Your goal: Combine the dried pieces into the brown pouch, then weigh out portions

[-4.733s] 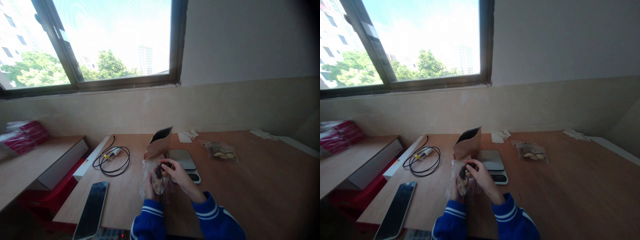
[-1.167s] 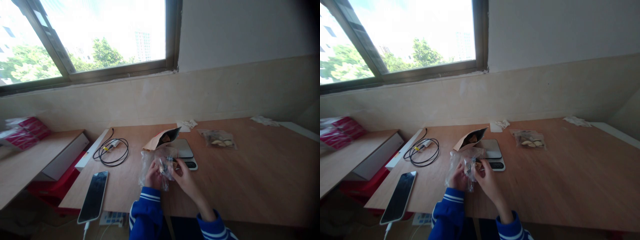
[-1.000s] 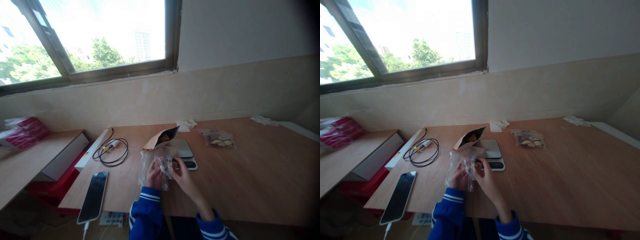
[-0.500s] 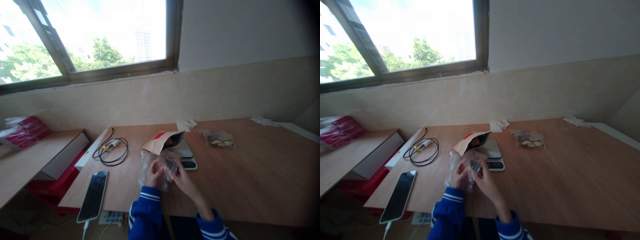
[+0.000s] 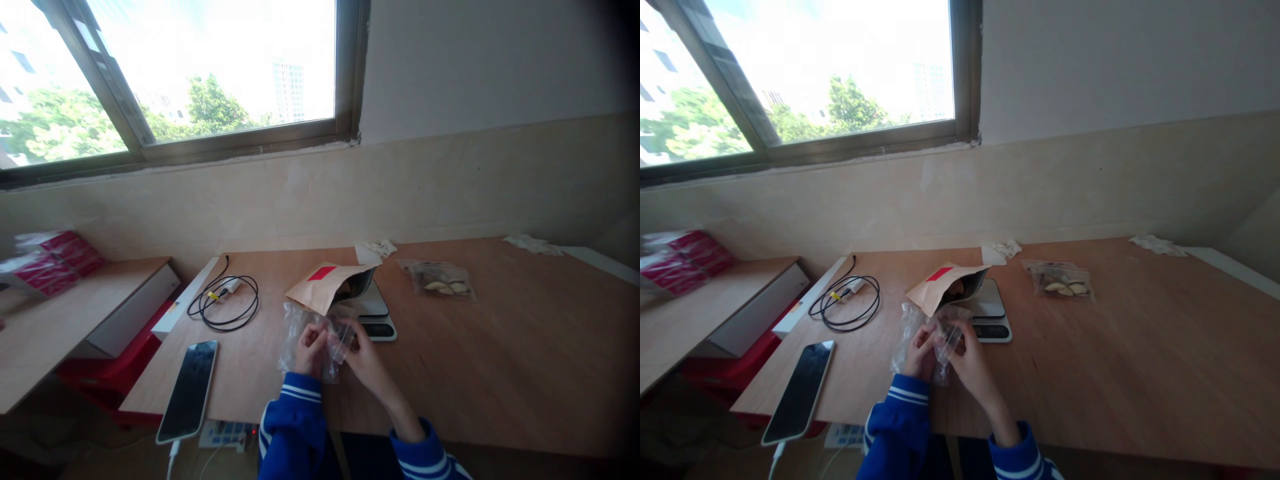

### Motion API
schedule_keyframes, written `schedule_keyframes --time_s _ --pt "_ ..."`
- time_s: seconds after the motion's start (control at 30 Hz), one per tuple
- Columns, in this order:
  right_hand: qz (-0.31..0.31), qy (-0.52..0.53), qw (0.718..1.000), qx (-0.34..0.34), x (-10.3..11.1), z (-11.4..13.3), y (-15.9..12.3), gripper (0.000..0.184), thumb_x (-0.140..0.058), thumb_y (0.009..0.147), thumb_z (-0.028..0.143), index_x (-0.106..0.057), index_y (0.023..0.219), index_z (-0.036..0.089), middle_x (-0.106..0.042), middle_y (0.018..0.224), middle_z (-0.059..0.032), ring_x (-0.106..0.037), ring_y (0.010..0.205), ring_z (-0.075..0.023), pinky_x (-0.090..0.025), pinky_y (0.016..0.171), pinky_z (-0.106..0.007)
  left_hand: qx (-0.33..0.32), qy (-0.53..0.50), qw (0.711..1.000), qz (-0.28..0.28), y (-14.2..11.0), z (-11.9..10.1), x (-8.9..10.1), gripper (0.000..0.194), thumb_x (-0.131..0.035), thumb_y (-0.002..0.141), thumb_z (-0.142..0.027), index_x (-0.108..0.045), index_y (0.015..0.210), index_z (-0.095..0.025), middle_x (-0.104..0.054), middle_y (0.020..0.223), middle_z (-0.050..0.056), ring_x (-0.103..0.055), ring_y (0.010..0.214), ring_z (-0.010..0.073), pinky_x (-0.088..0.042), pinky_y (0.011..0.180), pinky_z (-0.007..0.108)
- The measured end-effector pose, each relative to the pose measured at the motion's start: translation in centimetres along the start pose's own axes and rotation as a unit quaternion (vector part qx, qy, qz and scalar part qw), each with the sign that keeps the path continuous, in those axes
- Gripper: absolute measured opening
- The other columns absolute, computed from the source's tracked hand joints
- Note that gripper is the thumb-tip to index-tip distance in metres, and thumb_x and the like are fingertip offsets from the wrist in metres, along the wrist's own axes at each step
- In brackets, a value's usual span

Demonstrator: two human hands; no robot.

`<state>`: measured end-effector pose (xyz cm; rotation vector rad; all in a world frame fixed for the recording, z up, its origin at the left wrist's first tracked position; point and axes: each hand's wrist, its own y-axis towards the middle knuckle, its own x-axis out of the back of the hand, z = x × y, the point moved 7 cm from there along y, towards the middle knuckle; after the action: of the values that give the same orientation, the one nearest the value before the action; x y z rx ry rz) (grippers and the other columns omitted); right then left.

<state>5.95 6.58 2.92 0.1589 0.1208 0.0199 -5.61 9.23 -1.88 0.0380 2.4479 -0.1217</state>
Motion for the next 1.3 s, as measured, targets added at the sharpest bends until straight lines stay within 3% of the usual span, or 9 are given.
schedule_keyframes --time_s 0.2,0.6,0.77,0.9,1.03,1.3 --pt "-0.006 0.001 1.0 -0.002 0.2 0.4 -0.1 0.039 -0.064 0.075 0.048 -0.056 0.103 0.022 -0.062 0.11 -0.008 -0.062 0.099 -0.0237 -0.054 0.079 -0.034 -0.013 0.003 1.0 -0.005 -0.1 -0.4 -0.1 0.018 -0.075 0.063 -0.02 -0.059 0.069 -0.019 -0.06 0.075 -0.001 -0.057 0.069 0.0129 -0.048 0.073 0.029" --pt "-0.032 0.031 0.998 -0.041 1.3 0.0 -0.2 0.048 -0.067 0.07 0.05 -0.058 0.109 0.023 -0.066 0.112 -0.0065 -0.06 0.108 -0.0262 -0.049 0.09 -0.04 -0.003 0.029 0.999 0.023 -0.3 -0.1 -0.5 0.019 -0.078 0.059 -0.02 -0.061 0.066 -0.02 -0.065 0.072 -0.001 -0.061 0.067 0.0137 -0.052 0.072 0.03" --pt "-0.008 0.048 0.998 -0.034 0.9 0.0 -0.2 0.048 -0.066 0.073 0.049 -0.056 0.113 0.024 -0.065 0.114 -0.0065 -0.061 0.107 -0.0248 -0.048 0.092 -0.041 0.015 0.015 1.0 0.014 -0.2 0.2 -0.3 0.019 -0.076 0.061 -0.017 -0.061 0.07 -0.021 -0.063 0.072 0.001 -0.062 0.075 0.0174 -0.052 0.077 0.033" --pt "-0.026 0.025 0.999 -0.031 1.0 -0.9 0.2 0.05 -0.062 0.074 0.055 -0.054 0.112 0.023 -0.068 0.107 -0.0071 -0.063 0.101 -0.0249 -0.053 0.08 -0.036 0.007 0.01 1.0 0.015 -0.2 0.1 -0.2 0.017 -0.073 0.064 -0.016 -0.06 0.073 -0.02 -0.06 0.074 0.001 -0.06 0.074 0.0161 -0.05 0.076 0.032" --pt "-0.041 0.019 0.998 -0.041 1.0 -1.6 0.4 0.044 -0.064 0.071 0.056 -0.054 0.098 0.023 -0.068 0.096 -0.0066 -0.067 0.083 -0.024 -0.055 0.062 -0.032 -0.014 0.01 1.0 0.015 -0.1 -0.2 -0.1 0.017 -0.073 0.063 -0.018 -0.059 0.07 -0.021 -0.059 0.074 0.0 -0.057 0.067 0.0147 -0.048 0.068 0.03" --pt "-0.053 0.013 0.998 -0.011 0.7 -0.9 0.2 0.045 -0.073 0.062 0.05 -0.049 0.09 0.023 -0.067 0.083 -0.0022 -0.067 0.073 -0.0204 -0.055 0.065 -0.032 -0.002 0.011 1.0 0.007 -0.2 -0.2 -0.2 0.018 -0.073 0.061 -0.018 -0.056 0.065 -0.023 -0.059 0.069 -0.002 -0.056 0.064 0.0166 -0.045 0.068 0.031"
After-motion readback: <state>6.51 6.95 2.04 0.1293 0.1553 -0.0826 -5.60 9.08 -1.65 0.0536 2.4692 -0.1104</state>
